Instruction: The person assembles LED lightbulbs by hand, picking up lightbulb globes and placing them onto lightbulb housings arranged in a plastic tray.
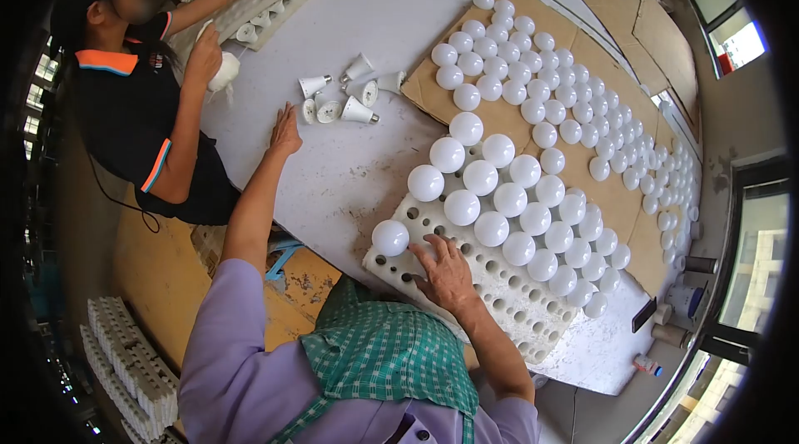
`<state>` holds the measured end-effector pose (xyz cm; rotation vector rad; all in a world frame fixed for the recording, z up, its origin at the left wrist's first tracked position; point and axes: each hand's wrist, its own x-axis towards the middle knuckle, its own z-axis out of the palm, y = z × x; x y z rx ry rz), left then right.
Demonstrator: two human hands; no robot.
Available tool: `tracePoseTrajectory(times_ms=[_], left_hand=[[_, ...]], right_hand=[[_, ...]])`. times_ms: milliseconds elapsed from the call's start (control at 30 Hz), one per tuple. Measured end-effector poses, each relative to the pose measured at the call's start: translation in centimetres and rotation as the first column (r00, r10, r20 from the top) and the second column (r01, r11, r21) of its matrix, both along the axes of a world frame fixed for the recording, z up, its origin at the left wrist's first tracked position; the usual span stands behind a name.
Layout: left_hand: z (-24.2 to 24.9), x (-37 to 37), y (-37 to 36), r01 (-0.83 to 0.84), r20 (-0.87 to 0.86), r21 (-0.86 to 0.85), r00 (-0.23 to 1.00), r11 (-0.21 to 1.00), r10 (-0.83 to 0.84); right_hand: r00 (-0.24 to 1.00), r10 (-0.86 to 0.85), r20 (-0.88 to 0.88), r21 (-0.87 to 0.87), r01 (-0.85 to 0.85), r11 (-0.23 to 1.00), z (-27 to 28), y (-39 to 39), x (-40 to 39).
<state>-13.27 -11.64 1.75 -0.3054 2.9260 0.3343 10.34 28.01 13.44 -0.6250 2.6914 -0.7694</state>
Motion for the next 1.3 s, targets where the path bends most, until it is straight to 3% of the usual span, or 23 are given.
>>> tracePoseTrajectory(times_ms=[100, 167, 200, 267, 367, 500, 533, 600, 667, 767, 833, 867, 900, 933, 967, 1000, 1033, 1067, 1100, 1167, 1200, 1233, 1300], left_hand=[[-3.0, -2.2, -1.7, 0.073, -0.046, -0.064, 0.996, 0.995, -0.076], [-4.7, -3.0, -2.0, 0.126, -0.204, -0.15, 0.967, 0.981, -0.155], [-2.8, -3.0, -1.0, 0.085, -0.125, -0.047, 0.988, 0.995, -0.09], [-3.2, -2.9, -1.0, 0.157, -0.087, -0.067, 0.983, 0.985, -0.162], [-2.8, -1.6, 0.1, 0.098, 0.005, 0.041, 0.995, 0.994, -0.098], [-2.7, 2.2, 1.5, -0.09, -0.148, 0.26, 0.98, 0.961, 0.132], [-2.1, 3.5, 1.9, -0.144, -0.174, 0.309, 0.963, 0.94, 0.205], [-2.3, 6.3, 1.8, -0.16, -0.176, 0.577, 0.933, 0.801, 0.314], [0.3, 9.7, 3.1, -0.274, -0.01, 0.768, 0.899, 0.579, 0.438], [0.5, 14.2, 2.9, -0.25, -0.058, 0.779, 0.884, 0.575, 0.464], [1.6, 16.5, 3.3, -0.149, -0.1, 0.899, 0.846, 0.412, 0.524], [2.2, 17.0, 3.6, -0.147, -0.107, 0.897, 0.843, 0.418, 0.527], [3.1, 17.6, 4.1, -0.081, -0.111, 0.94, 0.847, 0.332, 0.521], [4.1, 18.4, 4.8, -0.015, -0.115, 0.97, 0.85, 0.242, 0.514], [5.2, 19.0, 5.5, -0.015, -0.119, 0.969, 0.848, 0.248, 0.516], [6.5, 19.2, 6.5, 0.038, -0.103, 0.986, 0.899, 0.159, 0.425], [7.9, 19.6, 7.8, 0.078, -0.094, 0.995, 0.94, 0.062, 0.329], [9.5, 19.9, 9.5, 0.027, -0.03, 0.999, 0.972, 0.016, 0.233], [11.1, 20.0, 11.6, -0.007, 0.018, 0.996, 0.992, -0.088, 0.127], [13.0, 19.9, 16.2, -0.016, 0.009, 0.997, 0.995, -0.071, -0.102], [13.7, 20.0, 18.4, -0.04, 0.007, 0.99, 0.97, -0.132, -0.242], [14.7, 19.9, 20.2, -0.047, 0.034, 0.999, 0.925, -0.026, -0.379], [14.3, 20.3, 23.9, 0.031, -0.008, 0.999, 0.856, 0.035, -0.517]], right_hand=[[1.0, -0.004, -0.004, -0.018, 0.004, 1.0, 1.0, -0.7, -0.3], [0.995, -0.09, -0.041, -0.216, 0.079, 0.973, 2.4, 0.7, -0.1], [0.984, -0.153, -0.092, -0.251, 0.126, 0.96, 3.9, 2.0, -0.2], [0.893, -0.353, -0.279, -0.329, 0.256, 0.909, 4.8, 6.0, -1.5], [0.702, -0.666, -0.254, -0.415, 0.543, 0.73, 4.6, 14.6, -5.1], [0.648, -0.731, -0.215, 0.146, 0.761, 0.632, 1.6, 27.3, -11.8], [0.647, -0.73, -0.222, 0.136, 0.761, 0.634, 0.9, 28.9, -13.2], [0.743, -0.669, -0.017, 0.55, 0.566, 0.614, -0.2, 30.9, -15.5], [0.756, -0.653, 0.036, 0.643, 0.482, 0.594, -1.7, 31.0, -17.3], [0.744, -0.646, 0.172, 0.748, 0.328, 0.577, -2.4, 30.1, -19.1], [0.818, -0.538, 0.205, 0.747, 0.225, 0.626, -3.3, 30.0, -19.5], [0.846, -0.514, 0.14, 0.741, 0.255, 0.622, -3.0, 30.0, -19.2], [0.849, -0.509, 0.142, 0.736, 0.253, 0.628, -2.3, 30.4, -19.1], [0.81, -0.584, 0.055, 0.604, 0.438, 0.665, -1.5, 31.3, -19.0], [0.748, -0.664, -0.013, 0.439, 0.601, 0.668, -0.9, 31.9, -18.6], [0.749, -0.662, -0.009, 0.435, 0.599, 0.672, 0.6, 31.7, -17.5], [0.669, -0.696, 0.262, -0.031, 0.726, 0.687, 2.6, 31.4, -15.8], [0.63, -0.578, 0.519, -0.444, 0.776, 0.448, 3.7, 31.1, -14.2], [0.631, -0.574, 0.522, -0.439, 0.776, 0.454, 3.6, 30.7, -12.6], [0.797, -0.262, 0.544, -0.776, 0.597, 0.203, 2.8, 28.6, -8.7], [0.821, -0.256, 0.51, -0.796, 0.563, 0.222, 3.2, 26.4, -6.8], [0.845, -0.245, 0.476, -0.815, 0.529, 0.238, 3.8, 24.1, -5.0], [0.851, -0.209, 0.481, -0.809, 0.523, 0.267, 3.6, 20.7, -2.0]])
